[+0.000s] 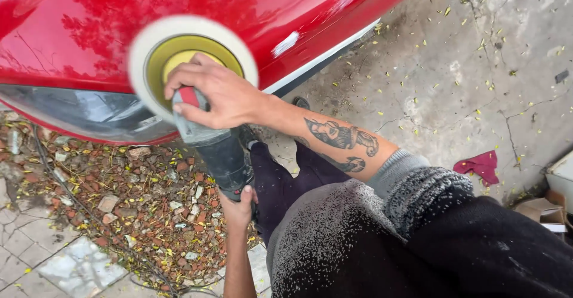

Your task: The person applies a white substance to the front hood of a red car using a brush. They then use a power polisher with a yellow pad to buff the treated area on the car's hood.

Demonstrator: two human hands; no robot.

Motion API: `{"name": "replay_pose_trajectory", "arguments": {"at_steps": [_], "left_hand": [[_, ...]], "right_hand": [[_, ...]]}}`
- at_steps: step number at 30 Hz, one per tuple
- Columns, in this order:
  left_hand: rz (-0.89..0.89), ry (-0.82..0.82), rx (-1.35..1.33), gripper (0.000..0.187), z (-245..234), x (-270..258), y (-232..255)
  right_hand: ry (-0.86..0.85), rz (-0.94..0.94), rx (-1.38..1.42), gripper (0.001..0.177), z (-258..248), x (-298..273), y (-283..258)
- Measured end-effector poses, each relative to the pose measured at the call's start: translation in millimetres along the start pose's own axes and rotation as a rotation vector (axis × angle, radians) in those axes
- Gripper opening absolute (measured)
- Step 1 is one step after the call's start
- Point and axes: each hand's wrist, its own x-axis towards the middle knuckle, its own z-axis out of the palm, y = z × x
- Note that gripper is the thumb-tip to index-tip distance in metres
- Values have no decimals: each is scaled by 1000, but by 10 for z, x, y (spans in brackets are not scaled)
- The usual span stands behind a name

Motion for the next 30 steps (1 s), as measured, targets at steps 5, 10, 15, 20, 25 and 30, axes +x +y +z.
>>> {"name": "replay_pose_trajectory", "arguments": {"at_steps": [5,10,15,20,25,30], "left_hand": [[-13,51,64,59,600,130,177],[60,-12,227,69,1170,290,514],[72,-86,425,74,1713,479,837],[10,-142,550,79,2176,706,1276],[43,-189,663,78,2223,792,1450],[127,-236,651,70,1685,824,1405]], "right_hand": [[121,-7,41,25,-673,-429,181],[208,58,81,26,-1307,-868,473],[323,53,88,26,-1901,-1250,773],[458,72,187,30,-2313,-1572,1038],[528,55,274,33,-2356,-1675,1124],[554,34,222,33,-1957,-1512,1049]]}}
